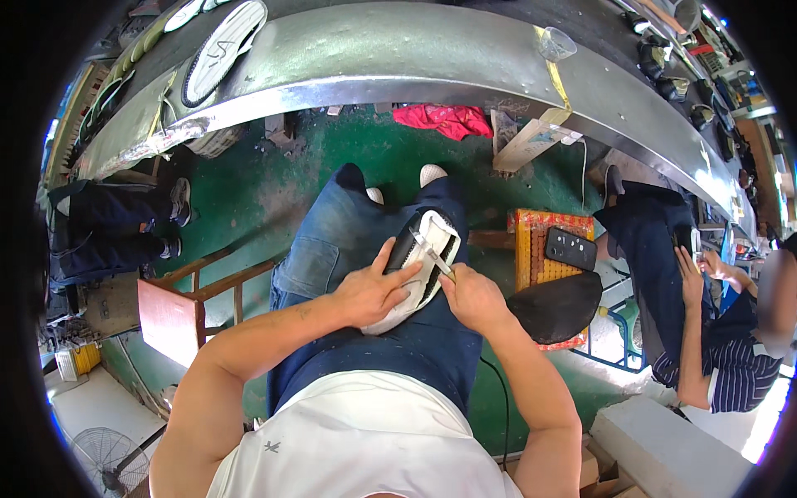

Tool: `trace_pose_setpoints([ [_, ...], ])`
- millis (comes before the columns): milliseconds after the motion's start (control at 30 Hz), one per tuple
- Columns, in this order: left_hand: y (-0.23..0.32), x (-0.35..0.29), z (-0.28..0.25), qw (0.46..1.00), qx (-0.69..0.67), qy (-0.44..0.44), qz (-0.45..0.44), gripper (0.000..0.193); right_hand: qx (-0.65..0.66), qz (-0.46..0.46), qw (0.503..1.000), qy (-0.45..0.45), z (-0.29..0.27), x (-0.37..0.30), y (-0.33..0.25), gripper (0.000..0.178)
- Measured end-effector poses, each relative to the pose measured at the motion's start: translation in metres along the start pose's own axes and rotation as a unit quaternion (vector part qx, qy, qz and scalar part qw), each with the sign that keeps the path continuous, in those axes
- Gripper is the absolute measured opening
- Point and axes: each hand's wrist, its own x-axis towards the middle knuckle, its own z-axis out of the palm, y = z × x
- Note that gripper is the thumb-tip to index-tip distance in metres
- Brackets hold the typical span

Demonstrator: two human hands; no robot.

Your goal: Trimming and adjusting shoe uppers on lasts using pliers at an assembly line.

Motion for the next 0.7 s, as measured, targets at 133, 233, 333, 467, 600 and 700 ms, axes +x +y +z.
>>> trace_pose_setpoints([
  [133, -0.026, -0.016, 0.05, 0.945, -0.209, 0.249, 0.04, 0.071, 0.052, 0.049, 0.995, -0.067, -0.029, -0.005, -0.023, 0.033],
  [233, -0.021, -0.023, 0.045, 0.93, -0.318, 0.177, -0.053, 0.08, 0.125, 0.033, 0.991, -0.041, -0.016, -0.026, -0.033, 0.035],
  [333, -0.025, -0.017, 0.043, 0.938, -0.31, 0.145, -0.051, 0.092, -0.001, 0.034, 0.994, -0.102, 0.002, -0.035, -0.034, 0.036],
  [467, -0.023, -0.033, 0.027, 0.939, -0.337, 0.067, 0.002, 0.107, 0.079, 0.048, 0.989, -0.116, -0.006, -0.041, -0.035, 0.035],
  [600, -0.013, -0.036, 0.004, 0.963, -0.265, 0.001, -0.051, 0.114, -0.003, 0.043, 0.995, -0.084, 0.009, -0.052, -0.031, 0.035],
  [700, -0.012, -0.054, -0.034, 0.972, -0.219, 0.087, -0.018, 0.105, 0.181, 0.119, 0.973, -0.079, 0.004, -0.062, -0.021, 0.036],
])
